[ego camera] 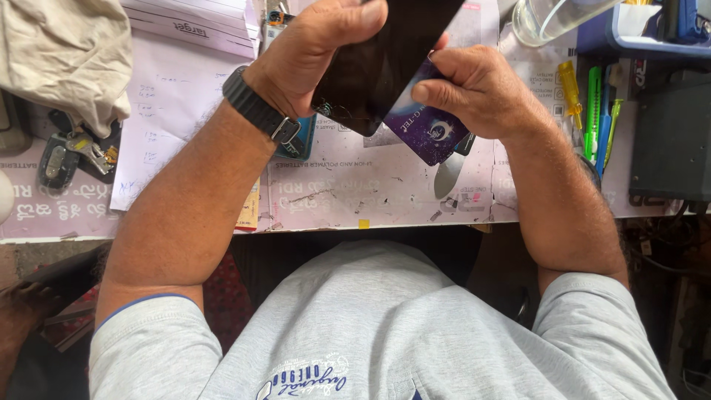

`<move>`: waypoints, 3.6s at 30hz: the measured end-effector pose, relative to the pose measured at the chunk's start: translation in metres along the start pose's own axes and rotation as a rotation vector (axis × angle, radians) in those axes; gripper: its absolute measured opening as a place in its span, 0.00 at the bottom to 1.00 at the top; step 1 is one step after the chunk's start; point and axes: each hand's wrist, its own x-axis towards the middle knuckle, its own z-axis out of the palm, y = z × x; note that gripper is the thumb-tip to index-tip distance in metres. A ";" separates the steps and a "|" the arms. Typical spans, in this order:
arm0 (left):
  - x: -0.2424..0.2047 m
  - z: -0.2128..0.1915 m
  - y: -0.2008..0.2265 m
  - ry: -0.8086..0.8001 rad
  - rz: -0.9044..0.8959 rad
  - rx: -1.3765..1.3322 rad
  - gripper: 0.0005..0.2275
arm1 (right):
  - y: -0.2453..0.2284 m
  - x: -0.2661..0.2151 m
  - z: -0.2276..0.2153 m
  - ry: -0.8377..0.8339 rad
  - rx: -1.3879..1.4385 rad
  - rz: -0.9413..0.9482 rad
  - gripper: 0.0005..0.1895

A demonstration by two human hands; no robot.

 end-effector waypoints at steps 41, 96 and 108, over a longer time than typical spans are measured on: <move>0.009 0.011 0.009 0.019 0.024 0.051 0.38 | -0.022 0.015 0.009 0.215 -0.208 -0.208 0.08; 0.005 0.002 -0.002 0.047 0.106 -0.047 0.30 | -0.011 0.003 0.003 0.103 -0.097 -0.189 0.10; 0.002 0.007 -0.002 0.112 0.043 -0.148 0.26 | -0.001 0.005 0.006 -0.022 0.284 0.035 0.15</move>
